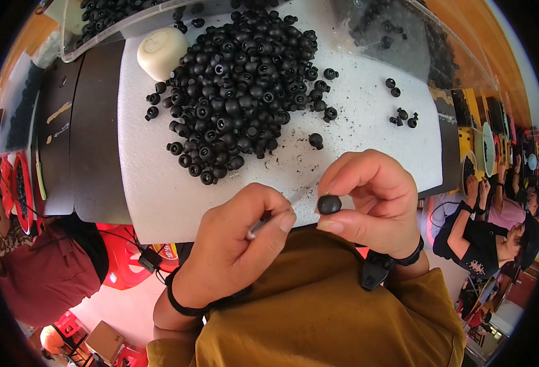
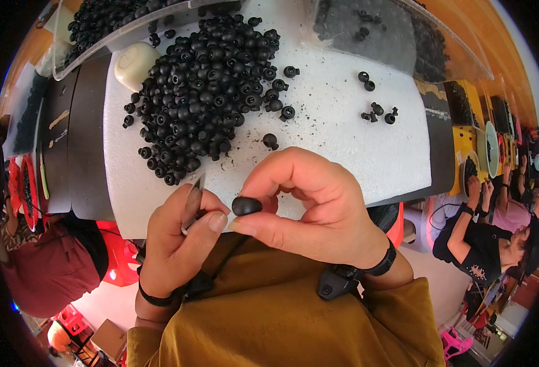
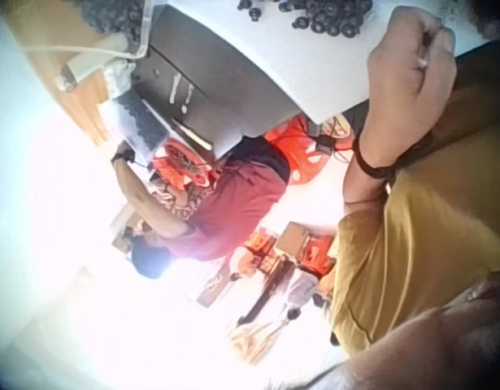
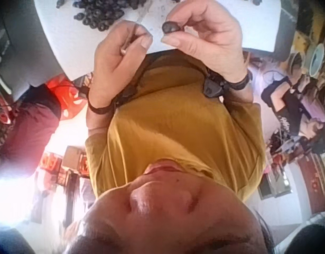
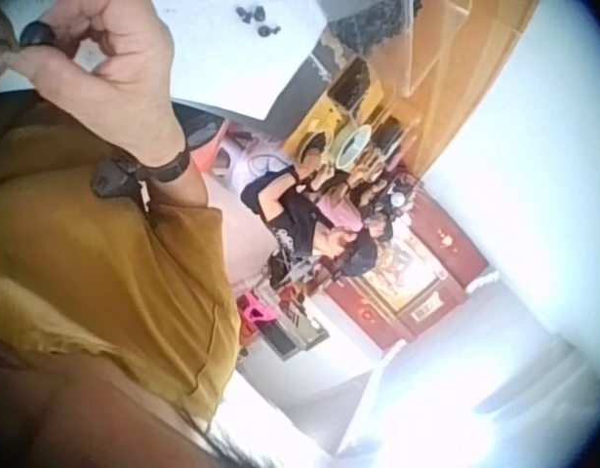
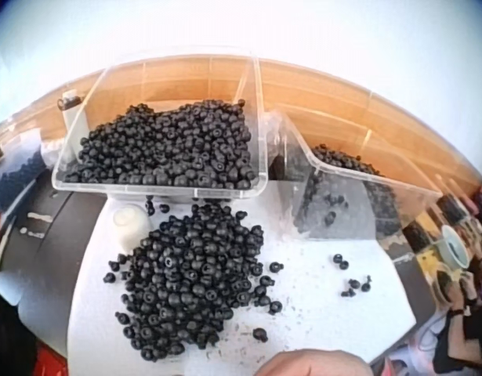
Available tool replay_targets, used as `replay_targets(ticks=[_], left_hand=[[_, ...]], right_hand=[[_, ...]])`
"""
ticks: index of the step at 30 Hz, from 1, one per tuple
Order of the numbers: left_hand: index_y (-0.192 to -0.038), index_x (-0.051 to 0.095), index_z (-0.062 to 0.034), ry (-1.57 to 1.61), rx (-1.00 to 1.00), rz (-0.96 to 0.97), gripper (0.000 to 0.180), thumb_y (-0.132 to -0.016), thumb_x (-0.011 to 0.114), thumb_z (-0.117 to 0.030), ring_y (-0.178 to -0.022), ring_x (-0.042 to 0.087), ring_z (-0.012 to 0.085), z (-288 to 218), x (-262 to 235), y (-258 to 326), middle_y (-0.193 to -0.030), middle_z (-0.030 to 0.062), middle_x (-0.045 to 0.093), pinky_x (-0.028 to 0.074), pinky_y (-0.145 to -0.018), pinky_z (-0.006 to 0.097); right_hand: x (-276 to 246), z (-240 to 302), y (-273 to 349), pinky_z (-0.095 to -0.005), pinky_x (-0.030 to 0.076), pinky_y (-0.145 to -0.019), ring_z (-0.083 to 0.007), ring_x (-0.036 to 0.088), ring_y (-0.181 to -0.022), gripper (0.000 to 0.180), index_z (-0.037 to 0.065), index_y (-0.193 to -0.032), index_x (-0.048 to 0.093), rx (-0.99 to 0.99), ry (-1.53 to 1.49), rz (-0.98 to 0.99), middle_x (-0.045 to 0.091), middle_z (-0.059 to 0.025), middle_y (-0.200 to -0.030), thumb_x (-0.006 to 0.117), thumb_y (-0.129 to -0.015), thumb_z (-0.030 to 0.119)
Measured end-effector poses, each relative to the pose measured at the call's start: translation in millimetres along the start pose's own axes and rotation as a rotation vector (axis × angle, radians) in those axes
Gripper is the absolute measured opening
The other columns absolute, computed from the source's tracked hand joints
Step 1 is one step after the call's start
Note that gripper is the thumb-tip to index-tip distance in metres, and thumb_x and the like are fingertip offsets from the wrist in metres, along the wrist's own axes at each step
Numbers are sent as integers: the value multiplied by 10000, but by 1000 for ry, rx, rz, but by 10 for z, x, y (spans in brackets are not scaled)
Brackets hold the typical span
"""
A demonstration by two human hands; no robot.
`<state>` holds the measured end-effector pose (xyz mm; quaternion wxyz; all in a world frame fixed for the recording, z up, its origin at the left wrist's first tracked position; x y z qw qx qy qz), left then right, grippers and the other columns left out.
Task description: Trimming excess flash material from small black plastic or rubber components using a handheld knife.
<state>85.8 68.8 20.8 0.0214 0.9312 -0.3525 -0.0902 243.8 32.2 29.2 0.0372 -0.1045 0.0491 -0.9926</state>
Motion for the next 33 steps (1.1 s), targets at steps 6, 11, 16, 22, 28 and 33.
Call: replay_targets(ticks=[6,11,16,22,28,33], left_hand=[[-888,537,-31,-187,169,35,161,-767,640,-3,-600,592,231,-186,75,-7,-705,87,576,465,-531,303],[-882,526,-37,-300,281,-15,218,-736,686,-14,-615,611,274,-234,114,-20,-727,101,590,475,-510,338],[-878,525,-31,-334,259,-28,211,-747,691,-27,-614,612,277,-195,115,-37,-732,103,591,476,-507,345],[-877,529,-27,-350,225,-52,203,-754,691,-34,-621,614,289,-168,109,-46,-735,110,597,479,-512,354],[-908,520,-31,-300,187,-51,222,-768,691,-53,-625,611,300,-143,130,-44,-730,114,601,482,-527,364],[-888,522,7,-403,41,-95,77,-839,581,3,-601,582,256,-49,101,-74,-720,133,578,457,-569,310]], right_hand=[[-26,-40,21,-229,450,-688,-101,556,-775,244,-1,-962,580,4,-126,-11,599,-66,-927,720,-763,-26],[-21,-74,31,-237,458,-707,-117,566,-811,258,5,-956,583,24,-214,13,601,-83,-936,724,-746,-45],[5,-71,37,-242,463,-716,-128,571,-831,260,7,-962,590,6,-223,45,598,-95,-965,720,-745,-51],[8,-68,57,-251,467,-735,-144,582,-852,278,-6,-968,584,13,-210,32,594,-110,-982,722,-735,-69],[51,-61,50,-275,475,-712,-169,591,-842,275,-6,-951,578,-14,-214,15,600,-111,-958,730,-730,-69],[207,107,66,-305,485,-675,-204,616,-765,269,5,-923,585,-138,-208,260,631,-111,-831,746,-718,-62]])
Point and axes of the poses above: each hand's wrist, its own y-axis away from the middle knuckle, its own x-axis out of the palm, z = x × y, the point moved 6 cm from there along -y, towards the middle knuckle
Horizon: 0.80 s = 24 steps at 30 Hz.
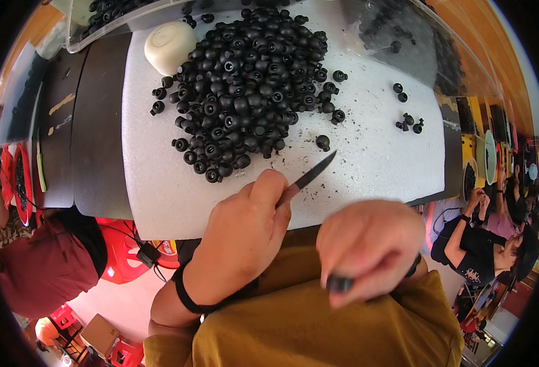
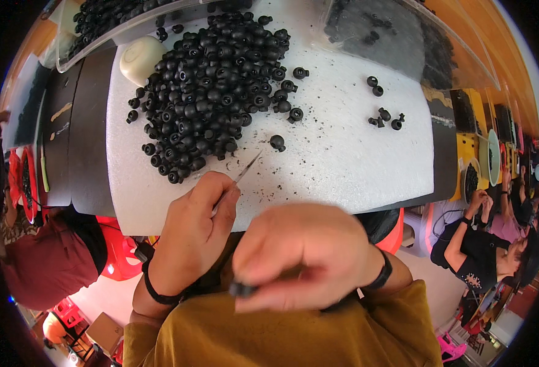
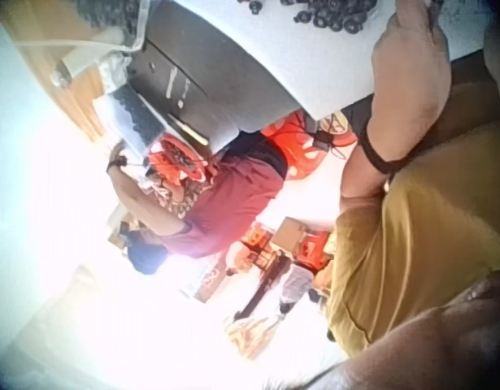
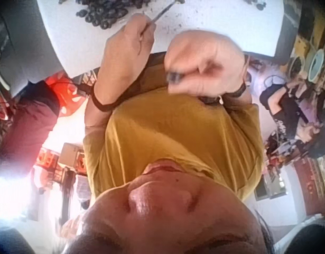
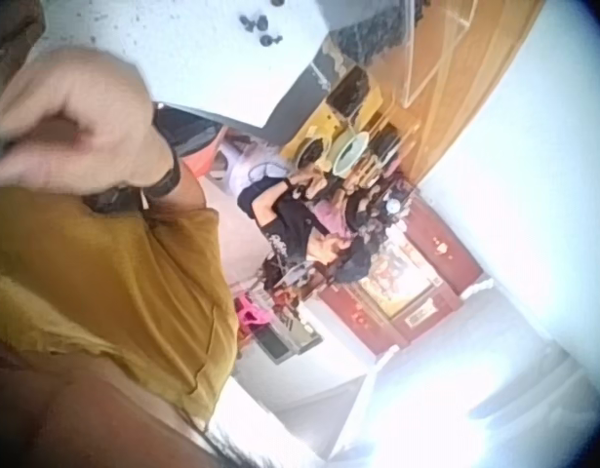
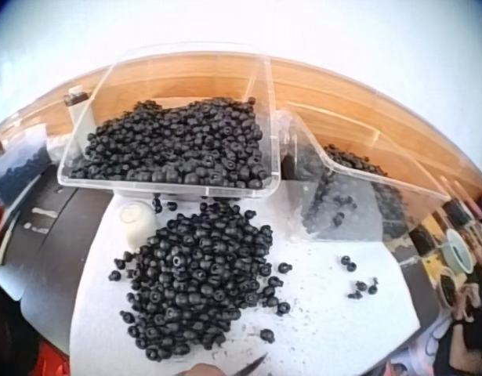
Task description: Trimming excess flash material from small black plastic or rubber components using a handheld knife.
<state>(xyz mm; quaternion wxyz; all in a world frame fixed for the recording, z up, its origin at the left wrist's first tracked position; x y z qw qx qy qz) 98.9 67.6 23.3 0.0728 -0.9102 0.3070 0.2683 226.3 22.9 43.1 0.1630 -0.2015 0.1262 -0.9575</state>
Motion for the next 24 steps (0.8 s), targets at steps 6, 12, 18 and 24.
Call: replay_targets(ticks=[6,12,18,24], left_hand=[[-938,513,-16,360,-74,115,101,-883,565,-82,-639,567,239,39,-7,40,-749,132,572,449,-583,322],[-890,534,-9,807,-225,245,179,-916,550,-186,-653,438,59,31,-8,72,-761,6,523,362,-586,211],[-883,525,-13,877,-199,343,220,-944,529,-224,-669,377,42,-42,11,40,-738,-20,461,327,-584,203],[-884,537,0,985,-278,371,246,-930,545,-241,-612,375,39,5,57,38,-720,-18,472,302,-541,201]], right_hand=[[-148,-88,1,-296,484,-756,-195,621,-846,275,-15,-949,589,59,-72,-198,633,-126,-897,727,-722,-87],[-192,-144,45,-270,470,-714,-170,605,-802,267,-7,-937,589,41,-2,-216,630,-116,-878,736,-723,-70],[-182,-164,32,-239,455,-653,-131,588,-732,227,3,-927,594,36,83,-171,621,-95,-864,734,-751,-24],[-181,-199,42,-228,445,-630,-114,567,-690,225,6,-934,590,57,129,-124,607,-83,-864,730,-759,-15]])
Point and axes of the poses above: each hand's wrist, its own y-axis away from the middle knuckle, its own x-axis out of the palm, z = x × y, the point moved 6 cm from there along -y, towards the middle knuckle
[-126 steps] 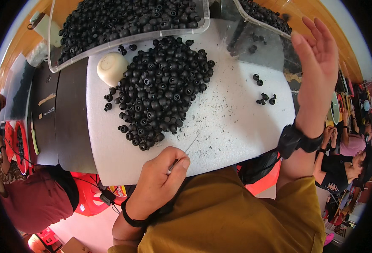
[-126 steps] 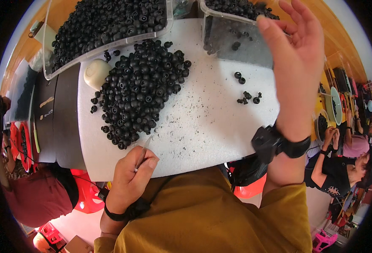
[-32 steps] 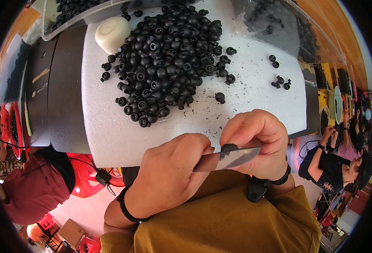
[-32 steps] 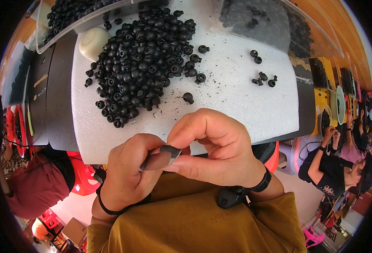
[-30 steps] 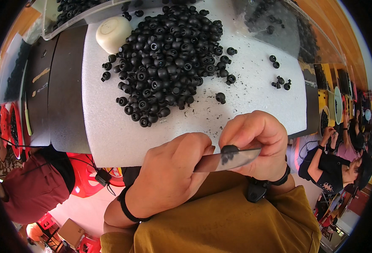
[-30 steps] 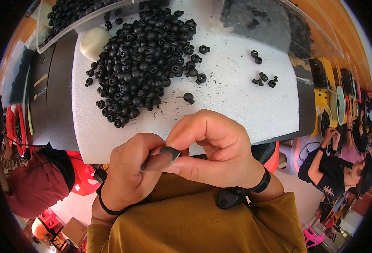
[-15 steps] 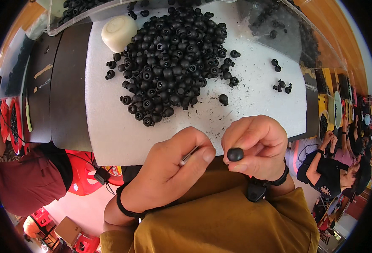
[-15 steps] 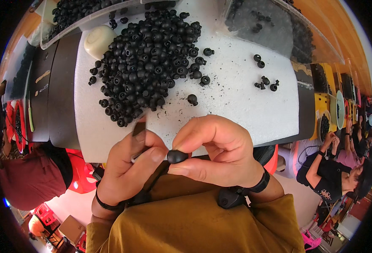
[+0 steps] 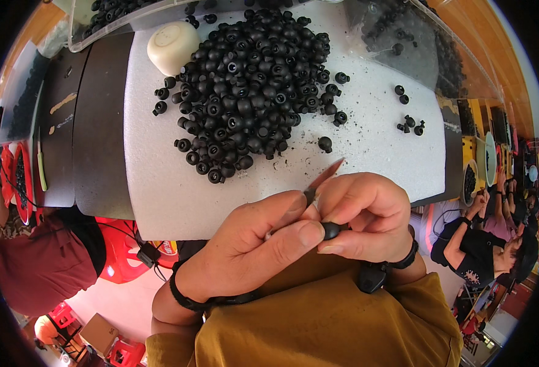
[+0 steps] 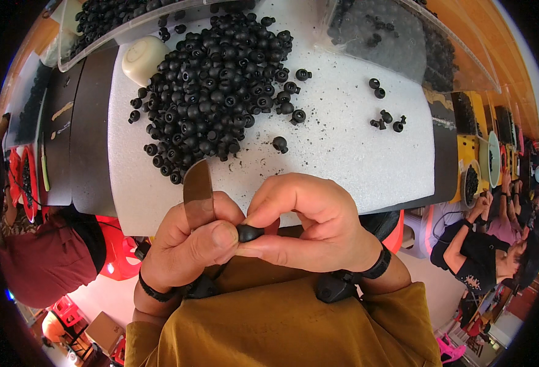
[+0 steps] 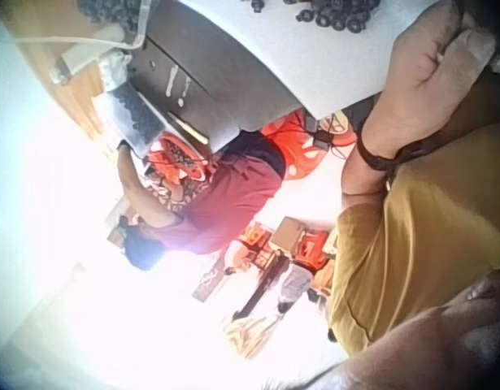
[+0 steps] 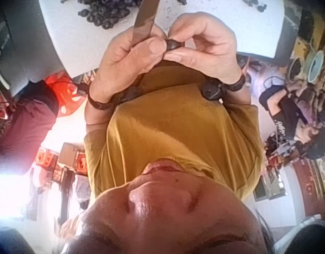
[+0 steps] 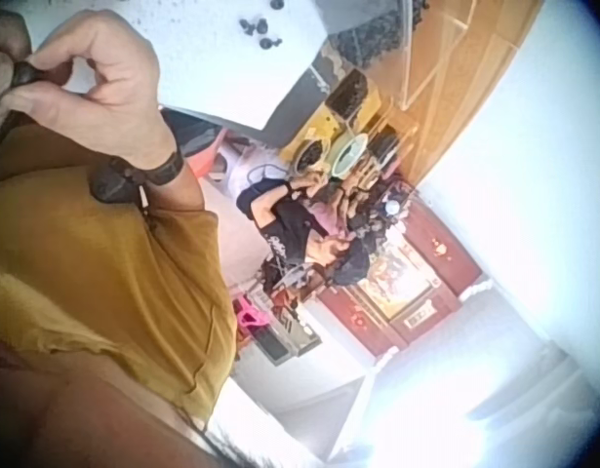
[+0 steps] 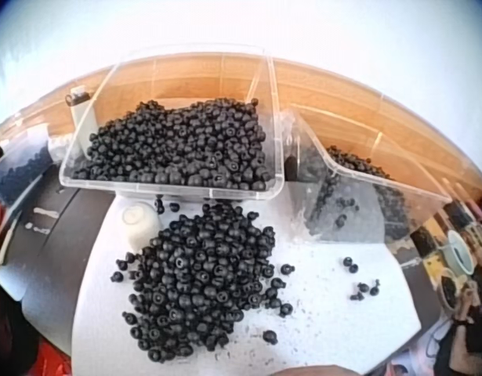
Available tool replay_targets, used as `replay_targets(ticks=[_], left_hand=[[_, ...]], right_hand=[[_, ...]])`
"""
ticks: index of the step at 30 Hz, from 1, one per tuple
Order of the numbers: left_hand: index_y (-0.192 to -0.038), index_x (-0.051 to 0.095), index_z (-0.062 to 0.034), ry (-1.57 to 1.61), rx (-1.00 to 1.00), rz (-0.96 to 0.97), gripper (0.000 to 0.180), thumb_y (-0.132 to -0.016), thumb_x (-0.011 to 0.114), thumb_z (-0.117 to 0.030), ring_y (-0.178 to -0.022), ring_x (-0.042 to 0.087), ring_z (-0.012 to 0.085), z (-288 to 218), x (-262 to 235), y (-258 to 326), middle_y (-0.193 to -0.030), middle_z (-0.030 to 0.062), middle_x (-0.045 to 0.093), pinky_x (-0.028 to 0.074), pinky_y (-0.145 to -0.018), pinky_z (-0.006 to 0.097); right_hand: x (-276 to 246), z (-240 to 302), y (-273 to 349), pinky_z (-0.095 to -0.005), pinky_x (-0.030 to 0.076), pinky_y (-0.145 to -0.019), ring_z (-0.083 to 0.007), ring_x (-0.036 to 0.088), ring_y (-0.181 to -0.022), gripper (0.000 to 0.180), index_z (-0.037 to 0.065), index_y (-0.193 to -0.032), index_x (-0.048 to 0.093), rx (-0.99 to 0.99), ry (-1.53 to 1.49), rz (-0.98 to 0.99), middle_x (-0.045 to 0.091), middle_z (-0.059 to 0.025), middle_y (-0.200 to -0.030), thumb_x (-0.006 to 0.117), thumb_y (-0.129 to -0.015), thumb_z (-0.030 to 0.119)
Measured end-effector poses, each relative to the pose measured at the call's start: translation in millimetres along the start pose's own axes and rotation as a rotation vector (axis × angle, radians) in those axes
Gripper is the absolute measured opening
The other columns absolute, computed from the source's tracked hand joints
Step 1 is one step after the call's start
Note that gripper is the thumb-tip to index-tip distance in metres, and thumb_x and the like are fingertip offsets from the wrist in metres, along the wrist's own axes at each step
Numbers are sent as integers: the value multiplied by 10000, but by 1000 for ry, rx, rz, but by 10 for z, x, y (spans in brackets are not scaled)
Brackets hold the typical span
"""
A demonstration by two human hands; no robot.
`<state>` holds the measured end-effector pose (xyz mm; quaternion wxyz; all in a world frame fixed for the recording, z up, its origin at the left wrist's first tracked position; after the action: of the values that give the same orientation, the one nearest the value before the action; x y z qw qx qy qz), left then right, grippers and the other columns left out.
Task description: Trimming excess flash material from small black plastic or rubber components using a handheld knife.
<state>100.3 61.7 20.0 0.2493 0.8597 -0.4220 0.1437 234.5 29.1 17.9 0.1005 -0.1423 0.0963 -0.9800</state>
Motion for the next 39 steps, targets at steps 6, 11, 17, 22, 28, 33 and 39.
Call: replay_targets(ticks=[6,11,17,22,28,33,39], left_hand=[[-863,542,5,13,64,-61,261,-909,573,-249,-571,388,37,7,0,-21,-704,-8,484,294,-504,201],[-851,540,2,-19,76,-34,234,-909,570,-223,-572,401,39,9,-8,-29,-704,-6,487,302,-496,207],[-850,540,0,12,70,-62,215,-908,567,-206,-569,397,39,9,0,-19,-702,-8,484,299,-495,205],[-845,538,1,52,76,-55,204,-910,567,-190,-573,403,40,11,4,-31,-708,-6,481,303,-495,205],[-839,533,-3,34,64,-66,174,-908,563,-160,-583,405,42,39,-13,-26,-729,-5,484,310,-502,207],[-897,524,-22,13,93,-15,85,-928,506,-100,-651,374,36,32,-19,-23,-744,-34,452,327,-570,203],[-907,535,-29,-467,223,-105,48,-859,535,-31,-623,485,101,-62,-26,14,-715,29,521,401,-563,249]], right_hand=[[-7,-27,12,-233,441,-646,-114,564,-708,235,5,-941,583,21,-53,-26,606,-84,-870,729,-758,-18],[-9,-29,2,-237,440,-661,-114,561,-721,237,7,-941,583,28,-86,-28,607,-81,-871,729,-757,-22],[-5,-34,9,-233,431,-673,-107,551,-733,241,12,-940,585,68,-102,-63,609,-70,-870,727,-752,-36],[-9,-38,4,-230,423,-671,-102,541,-733,249,18,-938,583,68,-93,-60,606,-62,-870,736,-747,-28],[-13,-43,8,-231,411,-660,-96,519,-721,239,28,-923,578,70,-52,-71,596,-51,-864,740,-751,-10],[-20,-44,-5,-228,408,-661,-93,517,-723,238,29,-923,577,75,-26,-74,594,-49,-869,739,-753,-7],[-30,-32,-10,-242,438,-709,-101,542,-765,253,12,-948,576,68,-111,-133,599,-61,-899,730,-752,-32]])
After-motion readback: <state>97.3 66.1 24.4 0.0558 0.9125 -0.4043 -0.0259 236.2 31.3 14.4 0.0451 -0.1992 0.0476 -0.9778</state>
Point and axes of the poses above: each hand's wrist, its own y-axis away from the middle knuckle, its own x-axis out of the palm, z = x × y, the point moved 6 cm from there along -y, towards the middle knuckle
